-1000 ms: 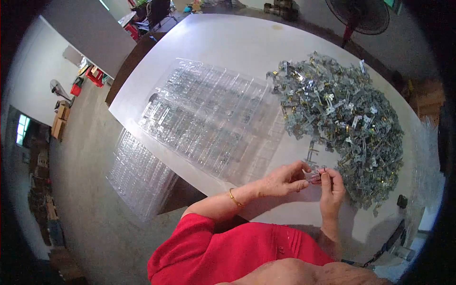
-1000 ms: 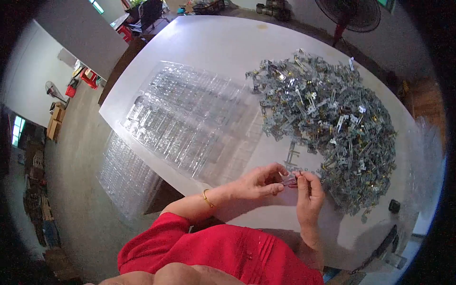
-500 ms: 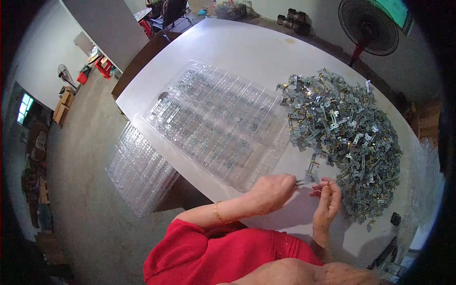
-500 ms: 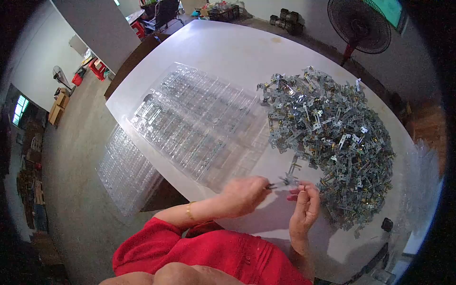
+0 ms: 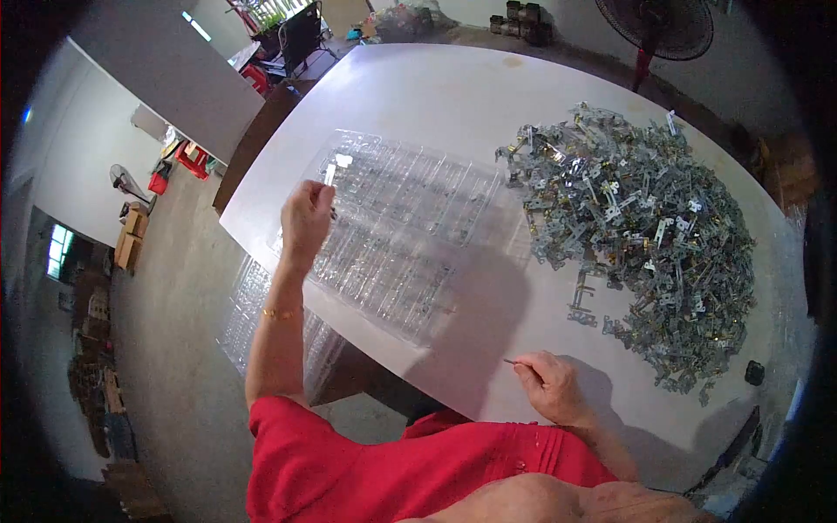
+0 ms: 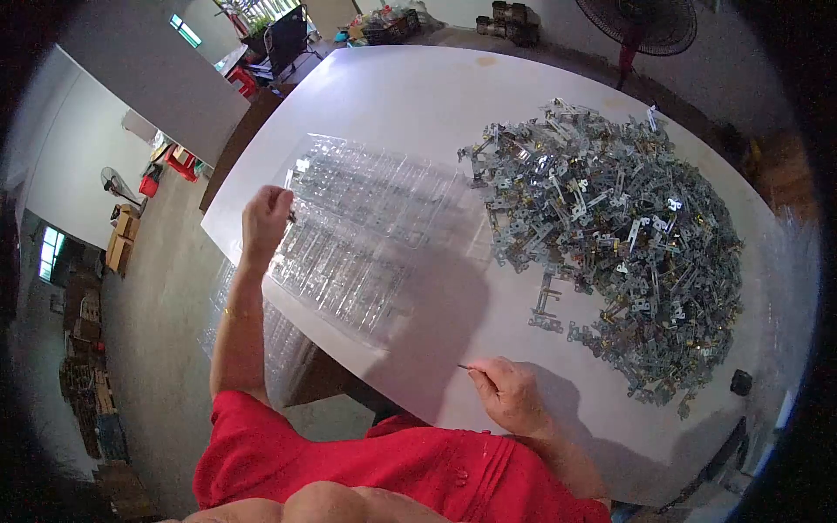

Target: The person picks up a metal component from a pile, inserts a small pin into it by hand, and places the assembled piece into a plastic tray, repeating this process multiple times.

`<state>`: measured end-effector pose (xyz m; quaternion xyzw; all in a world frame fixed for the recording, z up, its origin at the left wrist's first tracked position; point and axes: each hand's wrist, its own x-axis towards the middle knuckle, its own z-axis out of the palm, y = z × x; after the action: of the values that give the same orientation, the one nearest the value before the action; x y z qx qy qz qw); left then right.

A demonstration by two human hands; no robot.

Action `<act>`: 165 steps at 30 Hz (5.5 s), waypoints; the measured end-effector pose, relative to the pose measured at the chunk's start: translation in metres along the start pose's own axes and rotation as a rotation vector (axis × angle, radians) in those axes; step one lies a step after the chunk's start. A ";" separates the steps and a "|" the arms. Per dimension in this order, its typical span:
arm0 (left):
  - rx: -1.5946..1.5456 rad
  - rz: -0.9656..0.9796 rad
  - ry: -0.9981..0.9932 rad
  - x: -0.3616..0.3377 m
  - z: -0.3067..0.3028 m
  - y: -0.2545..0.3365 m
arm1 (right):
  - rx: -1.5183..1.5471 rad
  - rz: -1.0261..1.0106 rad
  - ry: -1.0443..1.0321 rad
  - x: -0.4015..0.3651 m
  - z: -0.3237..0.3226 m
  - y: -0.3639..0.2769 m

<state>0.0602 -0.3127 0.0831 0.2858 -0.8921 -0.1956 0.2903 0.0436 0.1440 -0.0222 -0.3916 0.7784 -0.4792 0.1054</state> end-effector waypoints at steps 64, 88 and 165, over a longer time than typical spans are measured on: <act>-0.072 0.971 -0.717 -0.198 0.174 0.214 | 0.092 -0.252 -0.023 -0.018 0.004 0.025; -1.502 -0.454 -1.077 -0.185 0.168 0.192 | 0.535 0.188 0.563 0.001 -0.075 0.023; -1.342 -0.525 -1.196 -0.189 0.163 0.183 | 0.120 0.278 0.503 0.017 -0.053 0.012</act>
<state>0.0107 -0.0259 -0.0221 0.1028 -0.5008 -0.8433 -0.1659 -0.0022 0.1703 -0.0005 -0.1432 0.7964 -0.5876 -0.0035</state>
